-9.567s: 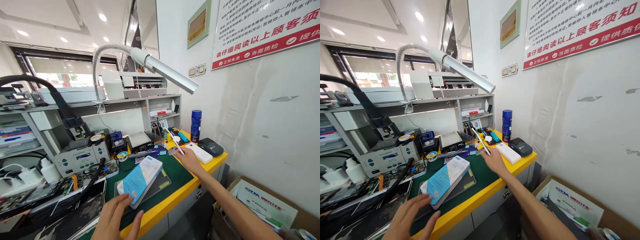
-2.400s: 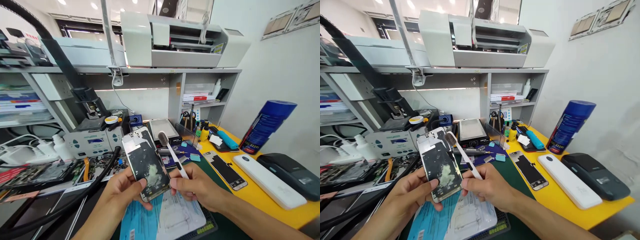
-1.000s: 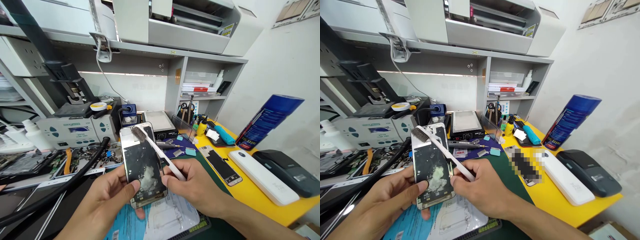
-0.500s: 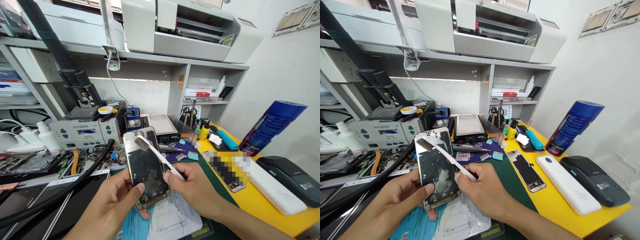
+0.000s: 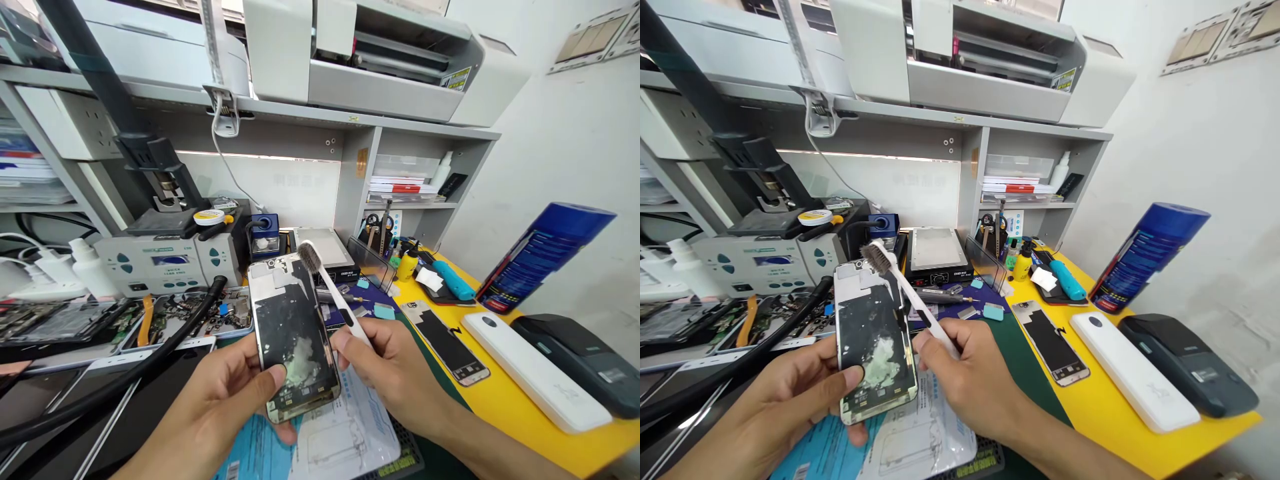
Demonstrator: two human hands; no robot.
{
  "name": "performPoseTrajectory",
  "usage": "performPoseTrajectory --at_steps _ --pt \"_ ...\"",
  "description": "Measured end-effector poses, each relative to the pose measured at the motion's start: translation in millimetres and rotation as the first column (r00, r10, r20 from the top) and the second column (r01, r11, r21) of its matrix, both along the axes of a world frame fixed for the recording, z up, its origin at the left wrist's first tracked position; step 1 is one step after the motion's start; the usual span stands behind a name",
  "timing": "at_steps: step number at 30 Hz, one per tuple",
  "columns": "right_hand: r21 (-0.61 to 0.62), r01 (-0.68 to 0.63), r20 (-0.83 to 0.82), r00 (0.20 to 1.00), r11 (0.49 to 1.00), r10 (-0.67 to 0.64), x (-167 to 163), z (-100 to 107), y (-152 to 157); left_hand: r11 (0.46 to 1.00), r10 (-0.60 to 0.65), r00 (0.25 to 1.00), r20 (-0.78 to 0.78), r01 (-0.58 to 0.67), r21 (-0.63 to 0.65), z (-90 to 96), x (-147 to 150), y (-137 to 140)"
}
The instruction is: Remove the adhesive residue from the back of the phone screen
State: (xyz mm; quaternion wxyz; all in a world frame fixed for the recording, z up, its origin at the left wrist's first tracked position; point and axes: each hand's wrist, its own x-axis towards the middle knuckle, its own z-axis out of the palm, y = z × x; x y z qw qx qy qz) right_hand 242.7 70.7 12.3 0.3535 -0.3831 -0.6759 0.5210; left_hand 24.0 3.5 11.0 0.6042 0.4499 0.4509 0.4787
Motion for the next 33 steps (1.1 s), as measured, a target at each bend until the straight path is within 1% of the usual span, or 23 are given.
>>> performPoseTrajectory --at_steps 3,6,9,13,16,18,21,25,28,33 --pt "-0.041 -0.029 -0.027 0.999 0.999 0.028 2 2 -1 1.000 0.016 1.000 -0.012 -0.016 -0.005 -1.0 0 -1" --pt "-0.077 -0.059 -0.046 0.997 0.995 0.056 2 2 -1 1.000 -0.013 1.000 -0.017 0.012 -0.018 -2.7 0 -1" --pt "-0.099 -0.058 -0.054 0.997 0.993 0.053 2 2 -1 0.999 -0.049 0.998 -0.028 0.048 -0.025 -4.5 0 -1" --pt "-0.132 -0.051 -0.050 0.998 0.990 0.045 2 2 -2 0.999 -0.035 0.999 -0.026 0.035 -0.010 -6.4 -1 0" --pt "-0.151 -0.050 -0.044 0.998 0.987 0.044 3 0 -3 0.999 -0.045 0.999 -0.026 0.044 -0.028 -8.3 -2 0" --pt "-0.159 -0.054 -0.045 0.998 0.986 0.047 4 -2 -3 0.999 -0.033 0.999 -0.030 0.032 -0.043 -9.5 -2 0" --pt "-0.161 -0.063 -0.051 0.997 0.985 0.055 5 -5 -3 0.999 -0.020 0.999 -0.045 0.019 -0.031 -10.7 -2 -1" --pt "-0.165 -0.065 -0.061 0.997 0.984 0.056 5 -7 -3 0.999 -0.032 0.999 -0.039 0.031 -0.045 -12.3 -4 -3" --pt "-0.168 -0.069 -0.062 0.996 0.983 0.059 4 -7 -3 0.997 -0.030 0.999 -0.018 0.029 -0.067 -13.2 -4 -4" --pt "-0.173 -0.070 -0.057 0.997 0.982 0.061 2 -2 -2 0.999 -0.018 1.000 0.015 0.019 -0.045 -12.1 -3 -5"
